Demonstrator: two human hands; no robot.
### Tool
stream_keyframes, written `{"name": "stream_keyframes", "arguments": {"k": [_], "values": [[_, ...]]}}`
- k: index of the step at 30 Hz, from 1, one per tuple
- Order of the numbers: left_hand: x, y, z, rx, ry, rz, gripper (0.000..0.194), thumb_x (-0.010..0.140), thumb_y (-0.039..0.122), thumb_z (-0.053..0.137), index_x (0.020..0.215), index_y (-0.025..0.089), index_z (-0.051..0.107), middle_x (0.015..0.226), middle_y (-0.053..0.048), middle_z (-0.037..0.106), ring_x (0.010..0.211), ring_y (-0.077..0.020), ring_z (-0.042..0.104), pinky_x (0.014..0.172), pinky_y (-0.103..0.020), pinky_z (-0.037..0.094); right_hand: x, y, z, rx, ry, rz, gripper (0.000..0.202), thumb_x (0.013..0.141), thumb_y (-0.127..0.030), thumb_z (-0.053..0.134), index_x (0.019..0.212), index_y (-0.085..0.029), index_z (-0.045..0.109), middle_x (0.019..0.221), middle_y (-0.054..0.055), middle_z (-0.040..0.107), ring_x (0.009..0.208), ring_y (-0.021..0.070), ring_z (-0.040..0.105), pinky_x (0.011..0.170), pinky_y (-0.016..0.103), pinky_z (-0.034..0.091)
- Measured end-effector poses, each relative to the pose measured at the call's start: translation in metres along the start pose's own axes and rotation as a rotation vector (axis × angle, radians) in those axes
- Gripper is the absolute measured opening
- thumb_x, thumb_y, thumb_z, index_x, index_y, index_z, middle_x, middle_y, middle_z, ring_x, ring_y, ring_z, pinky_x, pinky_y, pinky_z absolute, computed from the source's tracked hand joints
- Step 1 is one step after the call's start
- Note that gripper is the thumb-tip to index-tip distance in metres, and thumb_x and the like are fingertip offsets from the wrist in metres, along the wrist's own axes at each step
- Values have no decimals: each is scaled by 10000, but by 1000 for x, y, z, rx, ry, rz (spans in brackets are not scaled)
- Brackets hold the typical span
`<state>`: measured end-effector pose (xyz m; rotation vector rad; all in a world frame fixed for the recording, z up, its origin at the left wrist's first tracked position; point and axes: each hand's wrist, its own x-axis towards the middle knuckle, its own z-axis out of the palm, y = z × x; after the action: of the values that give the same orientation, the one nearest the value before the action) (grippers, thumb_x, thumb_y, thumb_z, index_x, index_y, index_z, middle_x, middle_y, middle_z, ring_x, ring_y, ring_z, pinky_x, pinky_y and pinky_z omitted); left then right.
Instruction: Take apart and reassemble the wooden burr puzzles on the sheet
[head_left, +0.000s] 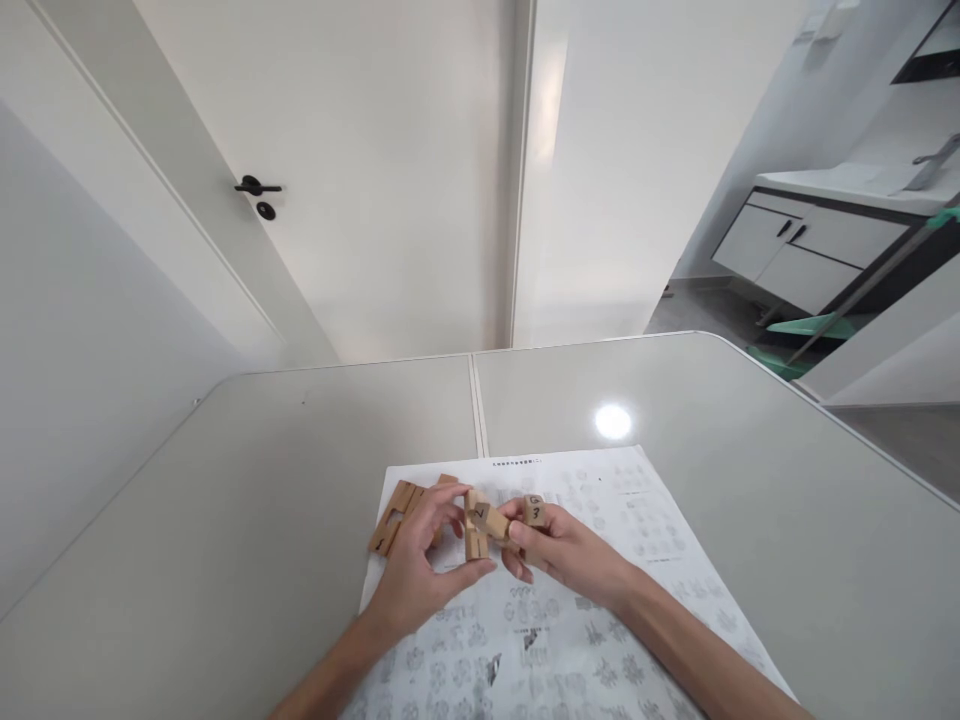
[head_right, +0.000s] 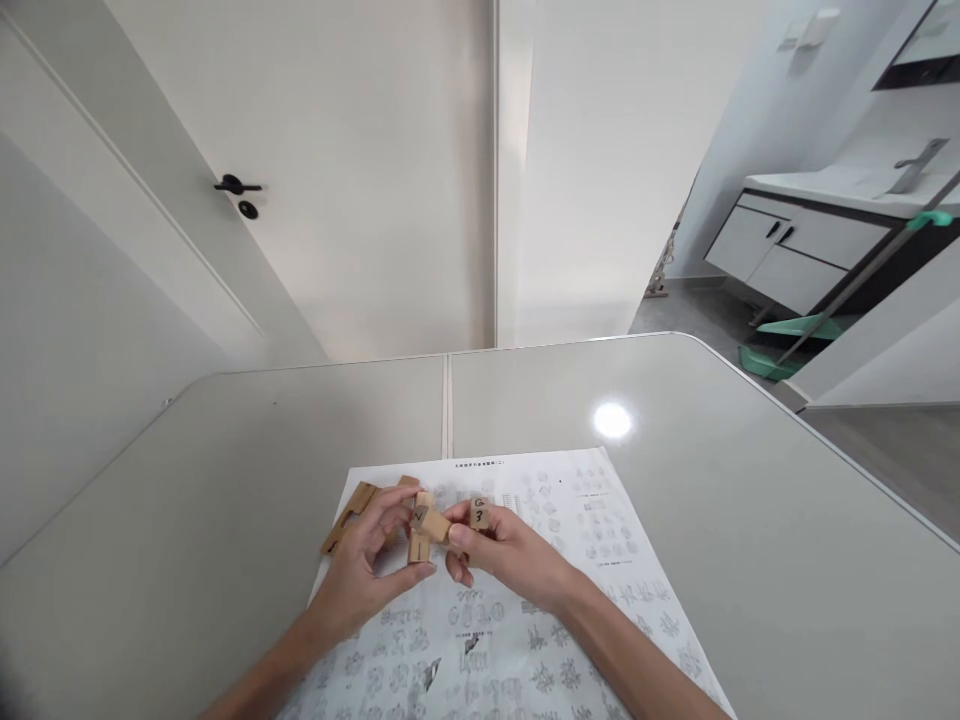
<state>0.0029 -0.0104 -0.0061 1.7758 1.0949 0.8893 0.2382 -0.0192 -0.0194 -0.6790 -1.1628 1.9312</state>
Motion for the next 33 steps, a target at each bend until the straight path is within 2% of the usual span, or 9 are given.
{"name": "stream_keyframes", "arguments": {"k": [5,9,13,16,18,20,24,29,33], "values": [[0,3,1,129,33,84,645,808,365,898,1376,319,596,1350,-104,634,1151,-296,667,966,-443,579,-2,1,-2,157,-70,56,397,970,-570,727,1102,-204,644,772,-16,581,654,130,533,669,297,422],[-1,6,2,199,-23,145,612,821,379,895,1364,342,615,1383,-95,581,1230,-308,621,1032,-461,549,0,-1,1,188,-179,32,332,1000,-523,709,1062,-199,663,911,33,652,617,104,543,620,281,412],[-2,5,0,189,-47,177,639,848,468,862,1416,350,595,1400,-107,550,1257,-320,593,1041,-467,540,1,0,3,156,-178,33,348,1014,-526,686,1070,-183,673,1006,71,679,616,94,540,609,276,416],[-2,6,-1,158,-23,255,476,963,495,724,1404,347,625,1356,-108,556,1250,-312,584,1033,-453,533,1,1,2,116,-156,54,376,1009,-542,685,1064,-171,668,972,58,661,629,96,546,619,274,427],[-1,6,-2,153,3,303,331,1024,442,644,1339,343,674,1274,-96,575,1181,-282,603,1001,-424,536,1,3,0,84,-151,76,379,1007,-547,686,1041,-170,661,891,31,640,623,98,552,627,275,432],[0,6,-2,156,27,322,229,1031,381,642,1239,326,721,1182,-79,590,1090,-250,617,949,-386,536,1,6,-1,53,-149,84,382,1011,-550,679,1019,-168,659,839,18,625,621,102,565,629,275,434],[0,3,-2,109,32,254,128,1013,337,663,1092,261,729,1011,-57,627,909,-206,618,799,-321,522,0,5,-1,36,-129,78,410,1025,-580,640,1030,-171,667,830,20,622,632,113,563,623,282,430],[-1,0,-1,-25,97,48,247,1025,454,604,1006,213,658,856,-31,638,768,-174,607,730,-305,523,-2,0,-1,2,-69,110,468,1034,-640,578,1131,-186,640,684,-18,610,577,127,485,658,313,405],[2,1,2,-197,111,-42,319,1013,527,596,946,216,564,728,32,583,594,-119,525,615,-266,474,-3,1,-3,17,4,91,414,1036,-626,585,1087,-215,598,602,-65,508,553,129,387,629,304,349]]}}
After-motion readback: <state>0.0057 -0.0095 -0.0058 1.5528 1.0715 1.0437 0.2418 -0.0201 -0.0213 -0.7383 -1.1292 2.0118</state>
